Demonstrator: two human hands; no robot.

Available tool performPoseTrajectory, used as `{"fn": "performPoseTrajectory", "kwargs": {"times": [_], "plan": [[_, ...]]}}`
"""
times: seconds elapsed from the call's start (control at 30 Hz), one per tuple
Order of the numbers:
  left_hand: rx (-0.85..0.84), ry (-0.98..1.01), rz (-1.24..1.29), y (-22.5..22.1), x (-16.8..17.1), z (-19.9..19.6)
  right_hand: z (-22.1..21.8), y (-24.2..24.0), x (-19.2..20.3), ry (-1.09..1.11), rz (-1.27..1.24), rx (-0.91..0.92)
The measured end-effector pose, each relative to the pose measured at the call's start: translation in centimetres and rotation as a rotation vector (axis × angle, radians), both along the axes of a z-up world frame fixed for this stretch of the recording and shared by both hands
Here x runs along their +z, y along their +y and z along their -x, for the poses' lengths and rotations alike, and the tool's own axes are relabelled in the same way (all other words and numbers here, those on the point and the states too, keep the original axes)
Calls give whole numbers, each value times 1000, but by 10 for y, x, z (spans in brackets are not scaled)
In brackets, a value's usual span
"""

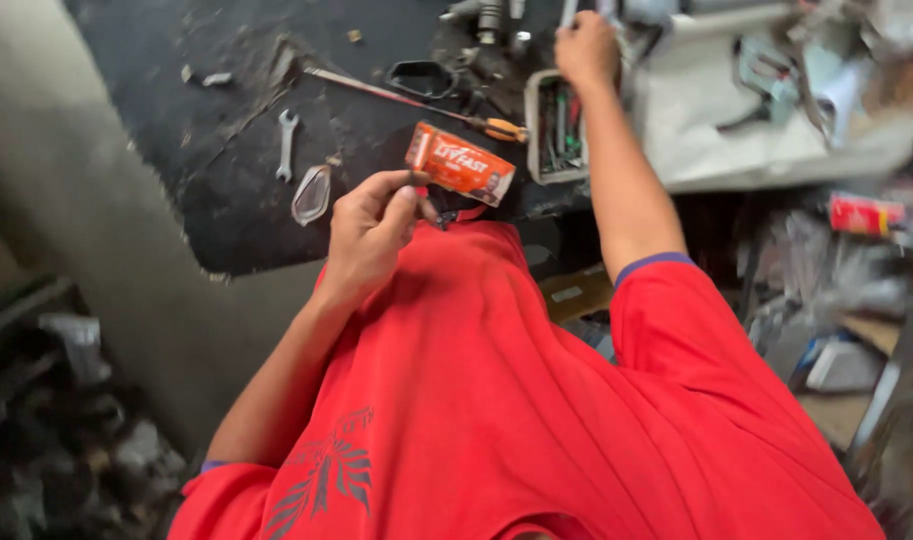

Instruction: Repairing and rewiring a motorcycle turn signal indicator at a workbench.

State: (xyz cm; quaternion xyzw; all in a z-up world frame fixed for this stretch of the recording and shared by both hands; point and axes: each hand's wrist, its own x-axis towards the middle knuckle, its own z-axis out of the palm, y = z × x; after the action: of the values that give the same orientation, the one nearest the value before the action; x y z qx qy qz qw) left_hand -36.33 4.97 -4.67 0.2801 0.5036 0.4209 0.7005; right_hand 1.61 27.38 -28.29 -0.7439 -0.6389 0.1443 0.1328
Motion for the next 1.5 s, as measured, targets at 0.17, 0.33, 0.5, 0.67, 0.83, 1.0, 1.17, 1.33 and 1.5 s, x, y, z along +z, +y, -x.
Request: {"fn": "performPoseTrajectory", "kwargs": {"times": [0.17,0.33,0.5,0.67,0.83,1.0,1.17,1.33,1.5], "plan": [[-14,232,-158,9,29,-11,-1,27,-32,-147,147,-105],[6,519,-402,26,35,-30,-42,28,-59,-228,-274,137],[-63,619,-283,21,-13,-46,-10,-43,54,1129,334,-107],[-69,814,-526,4,-95,-57,7,-128,100,1141,533,37],[-128,1055,-803,2,-132,-55,21,-170,113,1166,649,83],[-206,1412,-1126,-6,-148,-50,28,-177,122,1155,711,90],[-161,1508,-1092,-7,-145,-50,37,-165,151,838,606,425],[-186,1525,-1073,-4,-147,-54,44,-152,162,612,509,588],[-216,1557,-1019,2,-152,-57,52,-140,162,502,388,602]]}}
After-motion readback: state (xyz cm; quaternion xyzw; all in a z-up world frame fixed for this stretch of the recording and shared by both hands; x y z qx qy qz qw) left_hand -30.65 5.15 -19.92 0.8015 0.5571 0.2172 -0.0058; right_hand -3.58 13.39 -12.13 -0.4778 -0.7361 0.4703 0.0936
